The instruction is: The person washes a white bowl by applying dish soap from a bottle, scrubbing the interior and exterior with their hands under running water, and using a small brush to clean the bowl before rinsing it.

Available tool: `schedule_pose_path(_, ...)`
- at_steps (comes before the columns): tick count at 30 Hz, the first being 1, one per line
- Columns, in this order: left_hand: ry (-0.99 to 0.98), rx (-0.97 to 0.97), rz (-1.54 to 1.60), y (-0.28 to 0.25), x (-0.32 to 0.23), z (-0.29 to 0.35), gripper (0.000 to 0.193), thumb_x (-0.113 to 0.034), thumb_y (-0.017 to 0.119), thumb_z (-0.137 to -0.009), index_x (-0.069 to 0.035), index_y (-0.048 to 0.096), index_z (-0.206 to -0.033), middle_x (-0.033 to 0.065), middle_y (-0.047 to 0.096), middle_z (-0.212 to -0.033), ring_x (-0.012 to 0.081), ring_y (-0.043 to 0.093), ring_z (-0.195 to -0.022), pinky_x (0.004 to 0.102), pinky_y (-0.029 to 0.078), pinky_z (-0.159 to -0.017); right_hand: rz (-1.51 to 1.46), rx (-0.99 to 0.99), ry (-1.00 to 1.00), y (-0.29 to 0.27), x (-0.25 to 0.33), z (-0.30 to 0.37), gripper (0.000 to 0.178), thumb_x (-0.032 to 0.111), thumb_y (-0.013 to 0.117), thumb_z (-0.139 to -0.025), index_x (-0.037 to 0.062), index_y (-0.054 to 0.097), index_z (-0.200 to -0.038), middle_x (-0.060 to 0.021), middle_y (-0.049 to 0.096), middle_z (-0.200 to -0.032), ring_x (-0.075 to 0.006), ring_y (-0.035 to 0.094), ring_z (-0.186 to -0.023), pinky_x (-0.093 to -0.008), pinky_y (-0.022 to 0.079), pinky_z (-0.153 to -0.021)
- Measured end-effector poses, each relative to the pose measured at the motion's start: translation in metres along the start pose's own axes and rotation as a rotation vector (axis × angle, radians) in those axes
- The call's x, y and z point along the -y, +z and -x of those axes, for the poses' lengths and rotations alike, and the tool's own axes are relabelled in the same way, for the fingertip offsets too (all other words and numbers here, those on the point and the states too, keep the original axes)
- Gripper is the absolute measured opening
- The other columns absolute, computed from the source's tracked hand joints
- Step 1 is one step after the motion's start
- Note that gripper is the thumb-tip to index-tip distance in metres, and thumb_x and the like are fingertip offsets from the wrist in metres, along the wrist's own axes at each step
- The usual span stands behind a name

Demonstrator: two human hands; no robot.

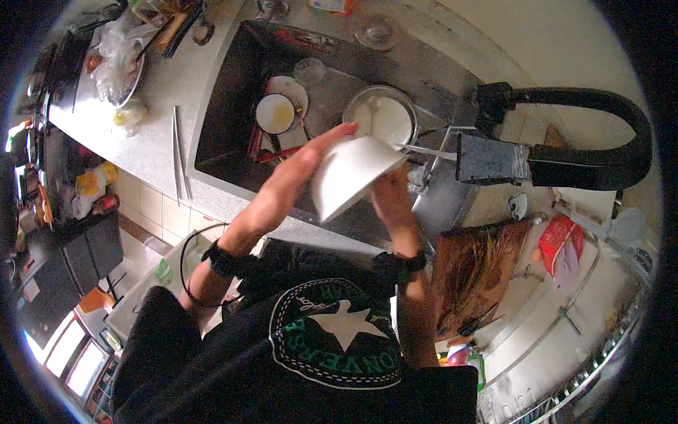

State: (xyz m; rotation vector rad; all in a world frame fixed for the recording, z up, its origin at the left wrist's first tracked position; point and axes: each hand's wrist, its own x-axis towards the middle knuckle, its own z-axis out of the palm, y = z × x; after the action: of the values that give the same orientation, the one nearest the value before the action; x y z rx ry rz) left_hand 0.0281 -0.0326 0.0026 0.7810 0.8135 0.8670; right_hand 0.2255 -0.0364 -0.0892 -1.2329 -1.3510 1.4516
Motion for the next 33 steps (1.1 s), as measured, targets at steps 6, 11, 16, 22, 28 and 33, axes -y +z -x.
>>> schedule_pose_path(6,-0.112,0.012,-0.331,-0.013,-0.003,0.025,0.056,-0.037,0.035,-0.097,0.003,0.034,-0.137,0.0153,0.037,-0.141,0.0220,0.039,-0.126,0.0329,0.027,-0.106,-0.217,-0.118,0.121,0.027,0.006,0.013,0.019,0.013,0.059,-0.088,-0.0011,0.059,-0.101,-0.0054,0.062,-0.091,-0.0135,0.059,-0.082,-0.0264,0.049,-0.069)
schedule_pose_path(11,-0.043,0.139,-0.017,-0.018,0.000,-0.017,0.050,-0.033,0.032,-0.099,-0.001,0.037,-0.137,0.0132,0.047,-0.132,0.0202,0.043,-0.121,0.0317,0.033,-0.101,0.056,-0.068,-0.103,0.024,0.016,-0.001,0.021,0.011,0.063,-0.083,-0.0014,0.060,-0.100,-0.0081,0.064,-0.091,-0.0165,0.062,-0.081,-0.0286,0.051,-0.071)
schedule_pose_path(16,0.185,0.016,-0.559,-0.012,-0.005,0.004,0.048,-0.031,0.036,-0.098,-0.003,0.035,-0.137,0.0202,0.041,-0.136,0.0290,0.043,-0.124,0.0356,0.033,-0.102,0.179,-0.091,-0.067,0.005,0.012,-0.008,0.027,0.012,0.064,-0.077,0.0009,0.061,-0.101,-0.0119,0.066,-0.096,-0.0210,0.065,-0.082,-0.0296,0.051,-0.072)
schedule_pose_path(22,-0.137,-0.039,-0.588,-0.016,0.006,-0.028,0.038,-0.022,0.039,-0.096,0.000,0.048,-0.125,0.0144,0.054,-0.122,0.0191,0.054,-0.108,0.0297,0.041,-0.092,0.759,0.159,-0.441,0.010,0.056,-0.015,0.030,0.008,0.062,-0.078,0.0042,0.061,-0.108,-0.0166,0.064,-0.101,-0.0302,0.065,-0.090,-0.0368,0.054,-0.076)
schedule_pose_path(28,-0.308,-0.300,0.425,0.003,0.019,-0.019,0.048,-0.040,0.037,-0.096,0.001,0.053,-0.116,0.0109,0.061,-0.105,0.0155,0.060,-0.090,0.0255,0.046,-0.079,0.612,-0.256,-0.605,0.013,0.052,-0.012,0.033,0.006,0.065,-0.076,-0.0013,0.059,-0.108,-0.0171,0.062,-0.107,-0.0319,0.064,-0.089,-0.0375,0.054,-0.076)
schedule_pose_path(33,0.200,-0.514,-0.253,0.014,0.026,-0.018,0.042,-0.030,0.053,-0.089,0.004,0.055,-0.114,0.0144,0.060,-0.112,0.0200,0.056,-0.102,0.0288,0.043,-0.089,0.313,-0.425,-0.302,0.034,0.039,-0.010,0.034,0.011,0.058,-0.084,-0.0010,0.056,-0.115,-0.0163,0.060,-0.112,-0.0283,0.059,-0.103,-0.0365,0.046,-0.089)
